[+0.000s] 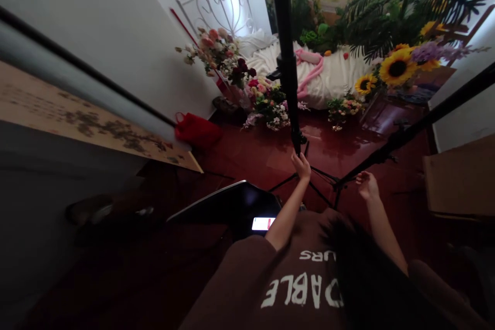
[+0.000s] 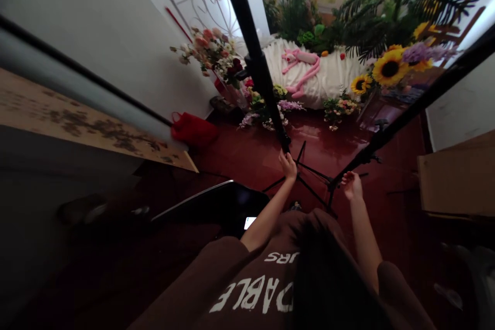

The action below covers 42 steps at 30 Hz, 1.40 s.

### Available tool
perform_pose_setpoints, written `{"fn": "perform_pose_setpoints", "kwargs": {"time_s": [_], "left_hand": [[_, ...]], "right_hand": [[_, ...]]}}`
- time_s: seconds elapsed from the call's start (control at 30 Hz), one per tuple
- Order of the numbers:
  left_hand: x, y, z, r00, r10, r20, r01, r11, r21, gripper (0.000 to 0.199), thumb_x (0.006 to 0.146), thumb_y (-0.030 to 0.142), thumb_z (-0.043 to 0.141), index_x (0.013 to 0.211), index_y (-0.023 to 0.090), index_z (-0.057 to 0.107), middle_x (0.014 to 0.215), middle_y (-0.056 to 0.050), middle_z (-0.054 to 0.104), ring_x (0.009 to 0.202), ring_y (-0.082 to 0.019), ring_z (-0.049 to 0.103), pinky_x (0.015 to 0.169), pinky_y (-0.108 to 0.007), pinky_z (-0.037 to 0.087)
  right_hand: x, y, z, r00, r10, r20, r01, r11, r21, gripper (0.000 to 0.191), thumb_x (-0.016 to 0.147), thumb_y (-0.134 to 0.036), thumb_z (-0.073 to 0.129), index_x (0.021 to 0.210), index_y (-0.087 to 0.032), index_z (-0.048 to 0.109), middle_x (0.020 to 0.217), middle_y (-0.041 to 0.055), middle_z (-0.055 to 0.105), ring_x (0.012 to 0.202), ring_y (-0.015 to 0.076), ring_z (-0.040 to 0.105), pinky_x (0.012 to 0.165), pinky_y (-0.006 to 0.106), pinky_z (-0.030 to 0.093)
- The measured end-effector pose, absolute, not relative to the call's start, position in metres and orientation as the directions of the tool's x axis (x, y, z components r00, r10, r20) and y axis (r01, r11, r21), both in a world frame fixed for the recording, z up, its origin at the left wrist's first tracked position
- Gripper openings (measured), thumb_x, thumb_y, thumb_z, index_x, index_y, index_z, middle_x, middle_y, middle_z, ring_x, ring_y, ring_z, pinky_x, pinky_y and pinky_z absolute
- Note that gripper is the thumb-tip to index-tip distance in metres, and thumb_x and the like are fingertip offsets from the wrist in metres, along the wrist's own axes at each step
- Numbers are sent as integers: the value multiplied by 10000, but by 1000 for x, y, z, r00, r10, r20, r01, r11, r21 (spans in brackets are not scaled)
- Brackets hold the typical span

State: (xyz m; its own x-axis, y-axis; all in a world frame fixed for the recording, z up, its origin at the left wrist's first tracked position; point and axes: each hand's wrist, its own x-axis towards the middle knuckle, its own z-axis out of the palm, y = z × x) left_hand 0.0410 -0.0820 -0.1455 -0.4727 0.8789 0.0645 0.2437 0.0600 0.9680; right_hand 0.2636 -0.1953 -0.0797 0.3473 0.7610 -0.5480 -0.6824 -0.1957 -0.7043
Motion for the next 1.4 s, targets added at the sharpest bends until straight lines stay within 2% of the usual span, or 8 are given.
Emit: {"fn": "perform_pose_setpoints", "kwargs": {"time_s": [0.2,0.37,0.5,0.67,0.83,1.0,1.13,1.4], "left_hand": [[103,-112,-162,-111,992,-60,174,79,982,427,997,416,352,1250,118,525,1279,-193,589,1226,-217,571,1091,-382,415],[169,-108,-128,356,920,166,16,-184,983,449,987,499,372,1222,155,540,1242,-148,619,1169,-193,598,1048,-383,454],[218,-102,-95,544,769,335,-148,-305,941,497,970,512,419,1325,168,472,1309,-154,584,1183,-186,600,1027,-357,467],[249,-97,-73,575,745,336,-91,-350,932,477,947,426,514,1348,176,446,1198,-138,631,1095,-202,628,973,-345,477],[252,-97,-68,574,755,318,-31,-368,929,385,956,383,498,1267,158,472,1112,-137,651,965,-190,641,886,-323,485],[250,-97,-66,565,751,341,-34,-391,920,327,947,383,521,1206,185,506,1025,-104,673,918,-182,640,854,-314,485],[252,-96,-68,557,754,347,-42,-392,919,341,946,404,522,1202,180,511,962,-88,676,824,-162,638,809,-299,494],[253,-95,-72,559,754,346,-52,-384,922,386,942,463,515,1221,197,503,1000,-92,675,843,-165,656,790,-299,506]], "right_hand": [[285,-213,-67,551,603,-577,-636,-144,-758,156,863,-291,552,741,-194,564,562,-39,643,432,67,545,400,157,404],[306,-212,-50,659,634,-405,-419,-139,-898,349,887,-551,560,804,-214,592,609,-7,685,438,92,579,393,180,422],[333,-202,-31,678,670,-303,-260,-168,-951,369,899,-602,541,849,-238,566,609,-9,685,443,114,600,388,195,426],[361,-193,-14,518,775,-363,-225,-286,-932,278,856,-459,676,824,-213,550,662,0,707,484,97,612,417,171,422],[381,-194,-15,371,882,-292,-201,-230,-952,378,697,-424,804,871,-210,545,776,-13,715,564,73,596,493,168,435],[388,-196,-20,457,889,18,162,-64,-985,354,623,-381,852,846,-215,632,786,-19,669,656,95,568,580,201,454],[381,-200,-22,505,818,276,491,-10,-871,196,714,-357,807,854,-262,706,947,25,634,800,149,568,701,258,490],[363,-202,-32,500,774,388,715,-116,-689,102,830,-302,649,924,-300,689,1087,69,665,1090,254,569,995,405,438]]}}
